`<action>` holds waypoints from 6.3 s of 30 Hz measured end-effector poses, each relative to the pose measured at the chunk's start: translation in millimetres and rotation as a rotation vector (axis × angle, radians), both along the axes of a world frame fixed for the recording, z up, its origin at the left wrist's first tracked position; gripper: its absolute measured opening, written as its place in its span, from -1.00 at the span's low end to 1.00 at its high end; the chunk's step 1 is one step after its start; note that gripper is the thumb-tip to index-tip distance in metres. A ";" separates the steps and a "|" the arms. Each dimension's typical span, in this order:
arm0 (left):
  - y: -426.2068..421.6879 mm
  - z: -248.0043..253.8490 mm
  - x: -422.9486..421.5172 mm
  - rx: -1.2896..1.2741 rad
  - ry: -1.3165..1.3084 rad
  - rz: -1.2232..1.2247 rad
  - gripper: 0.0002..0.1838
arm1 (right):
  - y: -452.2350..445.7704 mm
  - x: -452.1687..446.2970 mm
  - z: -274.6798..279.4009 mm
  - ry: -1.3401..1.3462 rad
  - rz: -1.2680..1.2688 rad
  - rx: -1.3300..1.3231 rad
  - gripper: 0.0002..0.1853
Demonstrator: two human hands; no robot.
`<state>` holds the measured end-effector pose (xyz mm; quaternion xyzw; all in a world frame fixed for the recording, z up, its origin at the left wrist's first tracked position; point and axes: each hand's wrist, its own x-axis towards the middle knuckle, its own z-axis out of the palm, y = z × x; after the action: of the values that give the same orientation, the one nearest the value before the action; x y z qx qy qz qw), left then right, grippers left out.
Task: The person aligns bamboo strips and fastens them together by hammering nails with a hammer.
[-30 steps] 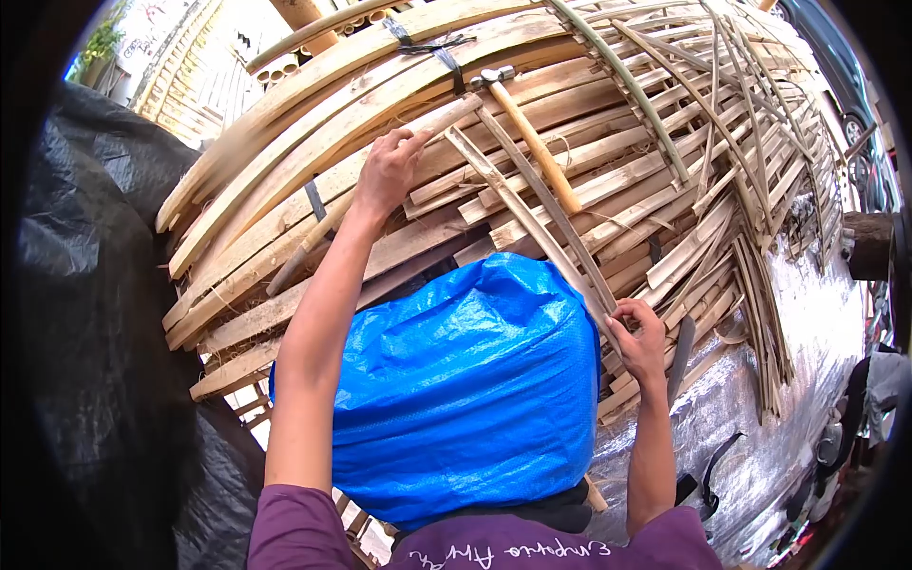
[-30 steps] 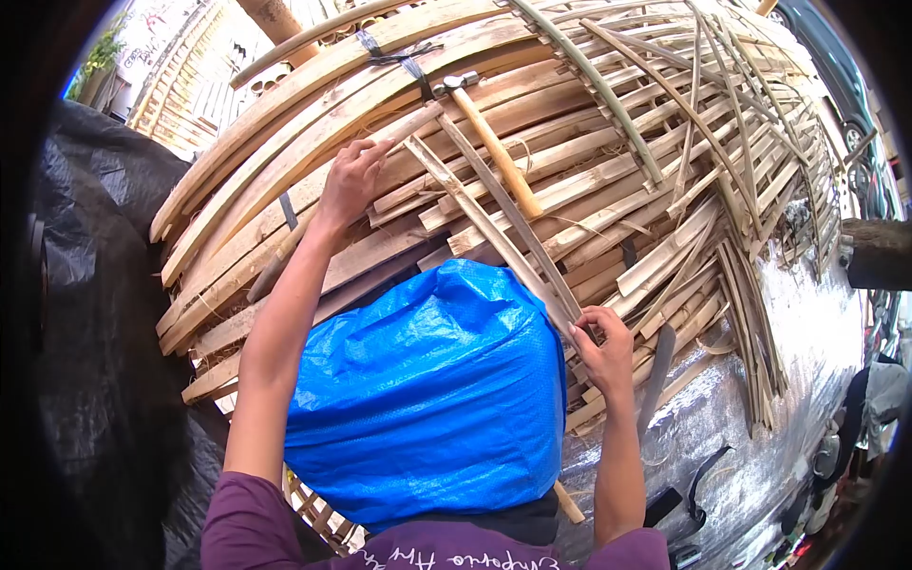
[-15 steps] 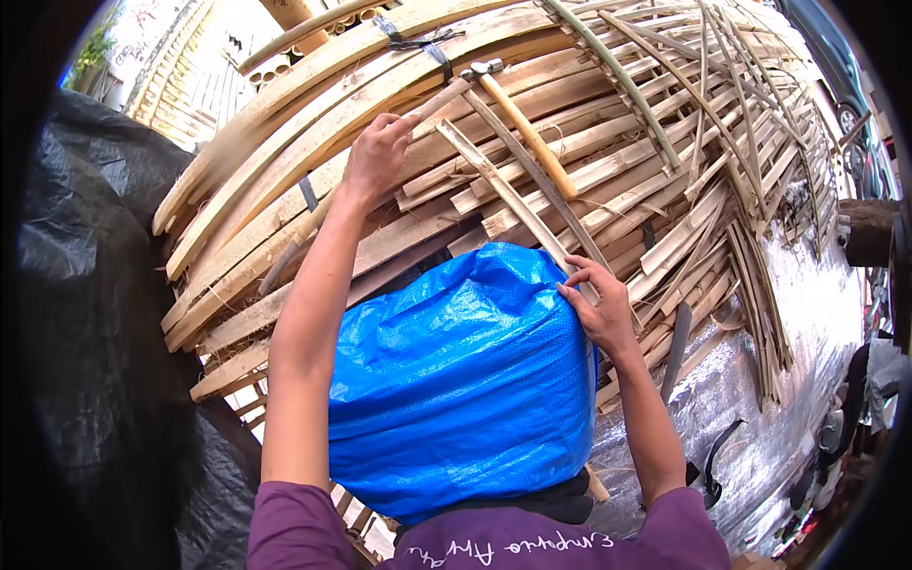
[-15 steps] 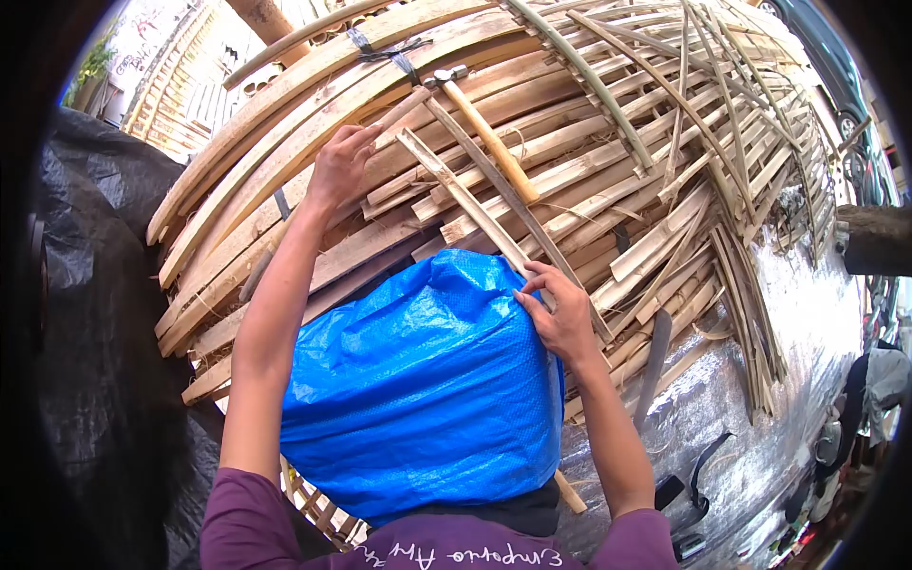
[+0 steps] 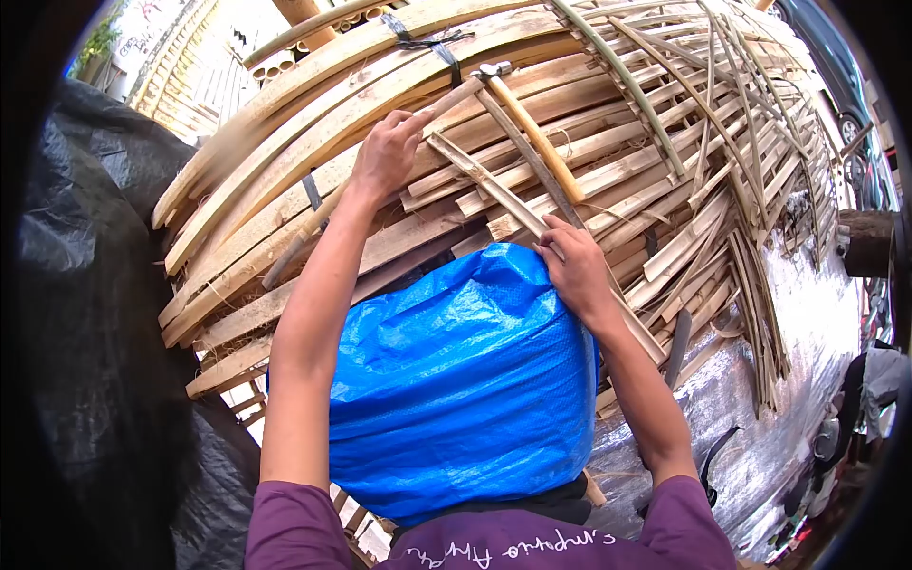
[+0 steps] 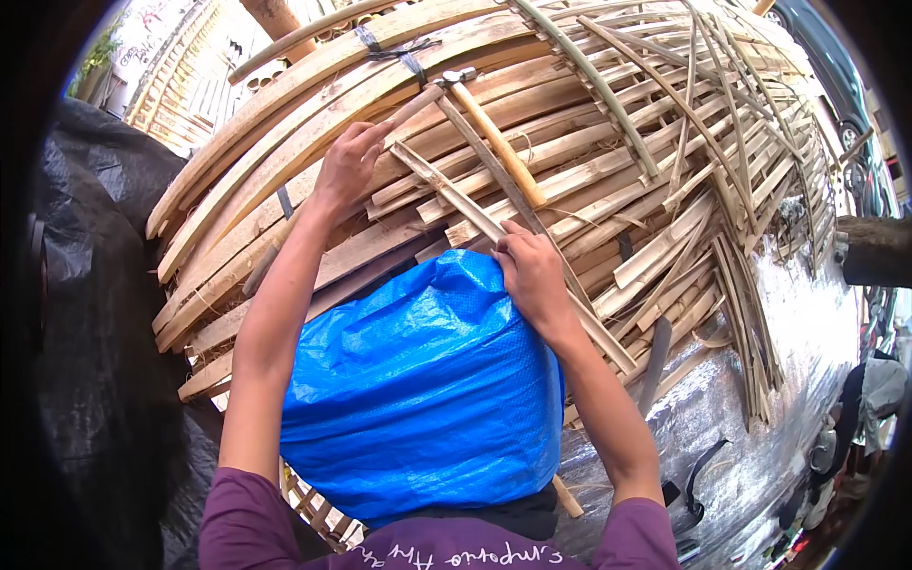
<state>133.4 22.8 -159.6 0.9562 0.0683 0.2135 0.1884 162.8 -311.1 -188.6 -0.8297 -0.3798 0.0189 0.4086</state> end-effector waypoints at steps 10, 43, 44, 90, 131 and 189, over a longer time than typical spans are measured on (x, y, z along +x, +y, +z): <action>2.5 -14.0 -2.4 0.009 -0.085 -0.047 -0.61 | 1.1 -4.3 -0.6 0.073 -0.203 0.120 -0.89; 14.4 -35.8 5.2 0.026 -0.101 -0.109 -0.56 | 56.0 16.6 -11.0 0.042 -0.162 -0.064 -0.90; 18.9 -40.5 8.8 0.027 -0.125 -0.127 -0.55 | 62.0 17.3 -5.3 0.032 -0.186 -0.164 -0.89; 14.2 -27.2 10.7 0.211 -0.069 -0.132 -0.53 | 46.5 -0.6 -2.5 -0.226 -0.036 -0.281 -0.89; 6.6 -46.8 5.0 0.491 0.028 0.116 -0.39 | 180.6 115.9 20.2 0.263 0.097 0.345 -0.82; 18.1 -49.5 22.4 0.486 0.037 -0.041 -0.35 | 182.0 73.8 17.2 0.133 -0.057 0.376 -0.81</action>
<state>155.8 40.9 -209.1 0.9783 -0.0012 0.2023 -0.0441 236.6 -129.1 -171.4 -0.7462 -0.3252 -0.0089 0.5809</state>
